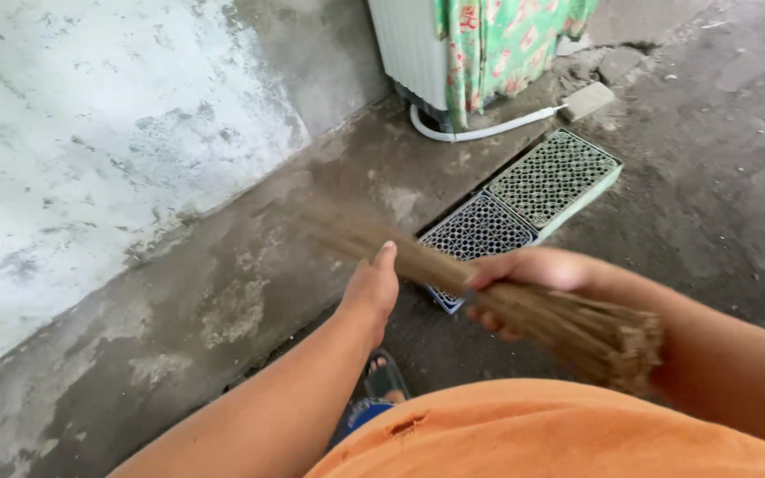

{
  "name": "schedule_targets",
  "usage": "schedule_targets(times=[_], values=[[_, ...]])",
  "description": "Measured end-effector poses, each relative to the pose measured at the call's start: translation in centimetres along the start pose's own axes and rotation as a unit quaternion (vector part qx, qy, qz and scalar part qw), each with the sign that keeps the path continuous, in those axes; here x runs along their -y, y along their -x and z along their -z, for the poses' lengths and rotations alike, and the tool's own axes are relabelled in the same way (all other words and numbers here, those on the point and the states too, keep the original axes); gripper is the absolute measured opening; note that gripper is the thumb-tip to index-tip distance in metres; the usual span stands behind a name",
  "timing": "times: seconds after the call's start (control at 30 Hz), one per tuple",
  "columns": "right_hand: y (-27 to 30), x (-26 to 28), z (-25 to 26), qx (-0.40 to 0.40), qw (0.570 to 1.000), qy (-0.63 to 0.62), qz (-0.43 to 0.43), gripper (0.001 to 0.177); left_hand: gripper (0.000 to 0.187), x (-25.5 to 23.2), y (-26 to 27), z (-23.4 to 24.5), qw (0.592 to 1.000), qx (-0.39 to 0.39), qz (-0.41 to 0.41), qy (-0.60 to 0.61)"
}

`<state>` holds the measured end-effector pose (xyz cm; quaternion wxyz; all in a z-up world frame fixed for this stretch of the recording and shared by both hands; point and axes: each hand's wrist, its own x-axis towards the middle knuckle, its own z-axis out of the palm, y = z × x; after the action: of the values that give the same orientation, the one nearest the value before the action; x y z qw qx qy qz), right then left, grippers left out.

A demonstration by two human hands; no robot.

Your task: Sweeping a concrete floor around motorcycles using a stick broom.

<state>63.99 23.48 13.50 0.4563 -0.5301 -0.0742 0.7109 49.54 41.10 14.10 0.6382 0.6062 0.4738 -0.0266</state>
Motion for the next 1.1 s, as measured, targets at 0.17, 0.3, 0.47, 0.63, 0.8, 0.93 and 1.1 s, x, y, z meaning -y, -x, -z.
schedule_targets(times=[0.17, 0.3, 0.47, 0.63, 0.8, 0.93, 1.1], values=[[-14.2, 4.1, -1.7, 0.1, 0.986, 0.001, -0.136, 0.043, 0.089, 3.4, -10.0, 5.4, 0.988, -0.114, 0.085, 0.066], [-19.4, 7.3, 0.0, -0.057, 0.988, -0.052, -0.137, 0.038, 0.086, 4.6, -18.0, 11.1, 0.994, -0.034, 0.088, 0.063], [-11.5, 11.1, 16.3, -0.289, 0.956, -0.012, -0.052, 0.038, 0.081, -0.5, -22.0, 15.6, 0.989, 0.11, 0.098, -0.006], [-9.2, 14.9, 14.1, -0.368, 0.904, -0.188, -0.111, 0.047, 0.077, -4.9, -25.7, 17.4, 0.984, 0.158, 0.073, -0.033], [-12.9, 19.9, 2.9, -0.315, 0.941, -0.11, -0.059, 0.045, 0.072, -9.6, -27.6, 18.5, 0.992, 0.122, 0.02, -0.033], [-19.1, 24.4, -4.0, -0.193, 0.95, -0.238, -0.056, 0.041, 0.074, -10.0, -31.4, 18.5, 0.99, 0.11, -0.088, 0.0], [-27.5, 25.4, 0.5, -0.148, 0.965, -0.208, -0.068, 0.035, 0.074, -9.7, -34.2, 18.3, 0.984, 0.122, -0.131, -0.01]])
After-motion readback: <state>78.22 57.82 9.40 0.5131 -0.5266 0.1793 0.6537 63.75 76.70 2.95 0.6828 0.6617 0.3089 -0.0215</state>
